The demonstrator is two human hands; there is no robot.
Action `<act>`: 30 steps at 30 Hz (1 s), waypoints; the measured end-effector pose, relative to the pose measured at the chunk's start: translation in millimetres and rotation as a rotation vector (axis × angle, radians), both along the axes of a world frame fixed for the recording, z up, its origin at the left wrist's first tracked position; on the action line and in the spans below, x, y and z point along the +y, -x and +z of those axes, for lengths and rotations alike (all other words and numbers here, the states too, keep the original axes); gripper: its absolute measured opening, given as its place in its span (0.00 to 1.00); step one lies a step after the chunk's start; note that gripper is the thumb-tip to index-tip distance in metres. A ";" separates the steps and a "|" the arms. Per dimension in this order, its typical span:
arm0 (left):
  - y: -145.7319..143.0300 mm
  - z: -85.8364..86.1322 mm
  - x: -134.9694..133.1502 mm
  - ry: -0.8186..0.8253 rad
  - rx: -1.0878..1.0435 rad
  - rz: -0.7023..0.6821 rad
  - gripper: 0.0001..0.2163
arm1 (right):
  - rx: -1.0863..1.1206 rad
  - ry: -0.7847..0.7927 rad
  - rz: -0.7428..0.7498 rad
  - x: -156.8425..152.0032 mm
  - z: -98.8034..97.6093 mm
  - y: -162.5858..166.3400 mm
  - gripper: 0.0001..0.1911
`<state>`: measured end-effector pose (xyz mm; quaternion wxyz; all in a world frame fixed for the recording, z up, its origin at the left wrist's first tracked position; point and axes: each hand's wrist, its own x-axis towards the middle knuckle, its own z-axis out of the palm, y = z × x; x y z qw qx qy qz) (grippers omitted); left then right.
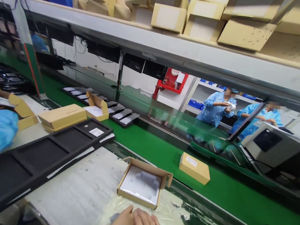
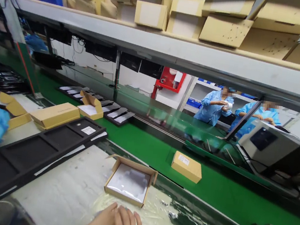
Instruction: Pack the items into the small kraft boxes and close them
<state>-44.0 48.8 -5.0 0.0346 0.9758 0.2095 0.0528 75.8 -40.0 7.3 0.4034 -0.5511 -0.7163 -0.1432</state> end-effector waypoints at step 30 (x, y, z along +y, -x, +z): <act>2.4 -3.4 -14.2 1.217 -1.036 0.490 0.25 | 0.802 0.165 0.148 2.7 10.6 -2.4 0.09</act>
